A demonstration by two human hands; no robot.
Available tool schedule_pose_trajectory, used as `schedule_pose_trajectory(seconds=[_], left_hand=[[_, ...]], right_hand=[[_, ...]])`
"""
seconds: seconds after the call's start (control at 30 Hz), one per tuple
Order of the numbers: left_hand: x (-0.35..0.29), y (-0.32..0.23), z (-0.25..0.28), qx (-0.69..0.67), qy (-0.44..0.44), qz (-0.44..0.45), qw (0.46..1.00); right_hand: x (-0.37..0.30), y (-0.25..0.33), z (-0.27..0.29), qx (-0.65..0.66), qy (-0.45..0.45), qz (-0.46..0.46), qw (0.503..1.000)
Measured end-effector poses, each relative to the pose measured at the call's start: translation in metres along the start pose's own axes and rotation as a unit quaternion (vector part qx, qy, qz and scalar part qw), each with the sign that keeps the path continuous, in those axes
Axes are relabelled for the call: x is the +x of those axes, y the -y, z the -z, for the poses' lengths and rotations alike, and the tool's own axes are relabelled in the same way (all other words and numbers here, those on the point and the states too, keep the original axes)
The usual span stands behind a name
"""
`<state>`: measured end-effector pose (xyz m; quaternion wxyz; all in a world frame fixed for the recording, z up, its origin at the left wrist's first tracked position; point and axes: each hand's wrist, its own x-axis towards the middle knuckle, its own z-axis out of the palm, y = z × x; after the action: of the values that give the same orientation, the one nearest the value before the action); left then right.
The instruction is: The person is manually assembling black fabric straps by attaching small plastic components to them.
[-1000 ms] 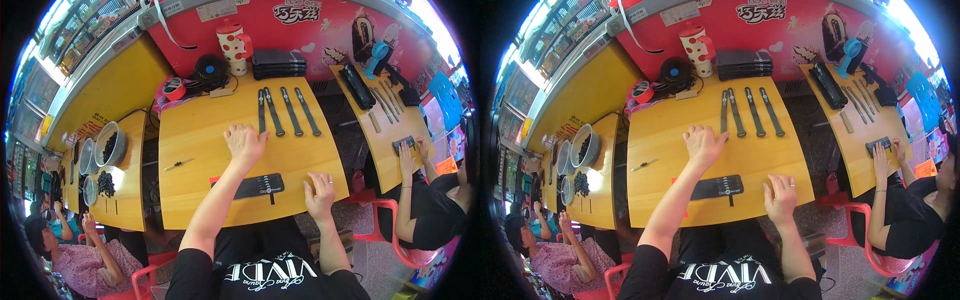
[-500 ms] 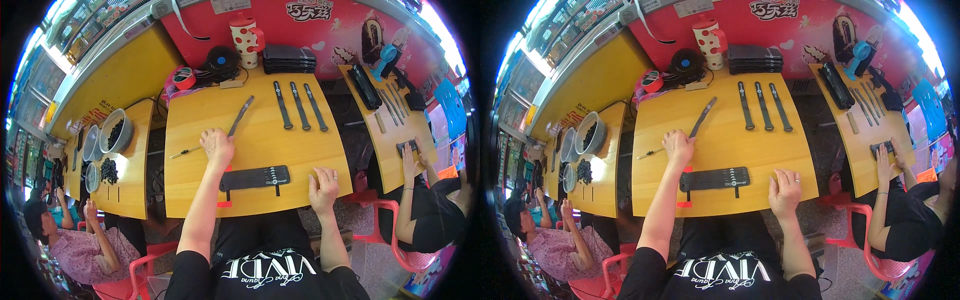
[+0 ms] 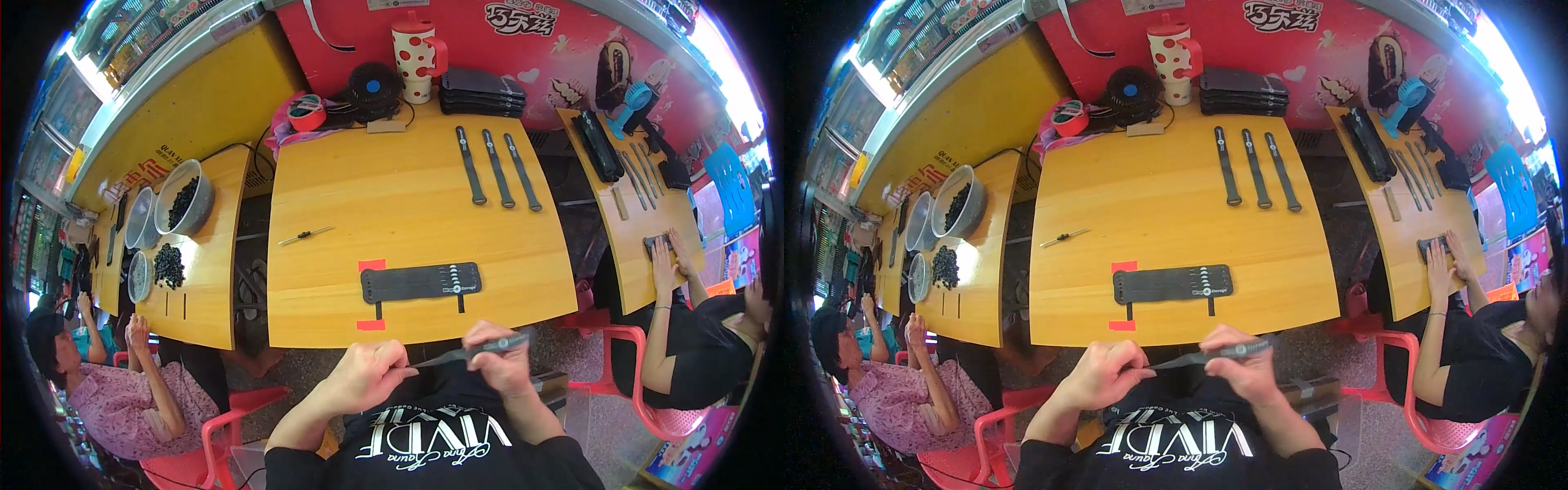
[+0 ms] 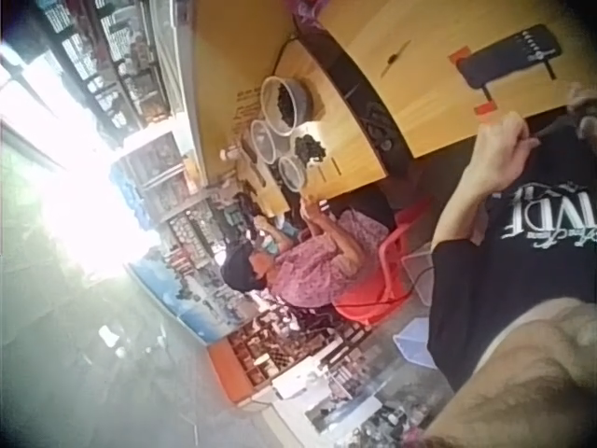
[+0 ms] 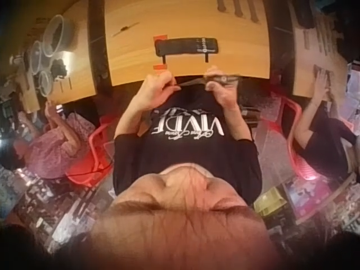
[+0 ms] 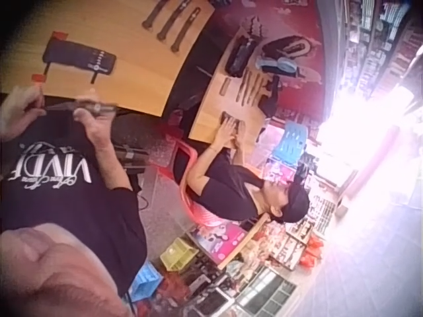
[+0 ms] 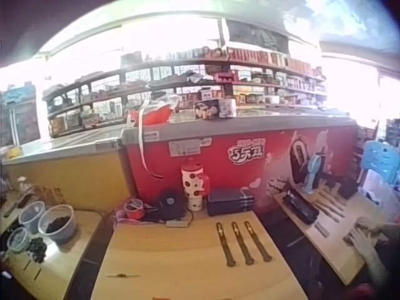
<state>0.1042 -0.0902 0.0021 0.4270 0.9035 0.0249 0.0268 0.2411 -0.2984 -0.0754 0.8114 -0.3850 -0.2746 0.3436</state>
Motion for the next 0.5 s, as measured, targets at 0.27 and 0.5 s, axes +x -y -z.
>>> schedule_pose_trajectory(seconds=[0.27,0.5], left_hand=[[0.003,0.054,-0.014,-0.313,-0.168,0.124,0.926],[0.01,0.079,-0.019,-0.401,-0.254,0.219,0.853]], right_hand=[[-0.004,0.02,0.038,-0.146,-0.171,-0.042,0.974],[0.027,0.002,0.04,-0.324,-0.197,-0.01,0.925]])
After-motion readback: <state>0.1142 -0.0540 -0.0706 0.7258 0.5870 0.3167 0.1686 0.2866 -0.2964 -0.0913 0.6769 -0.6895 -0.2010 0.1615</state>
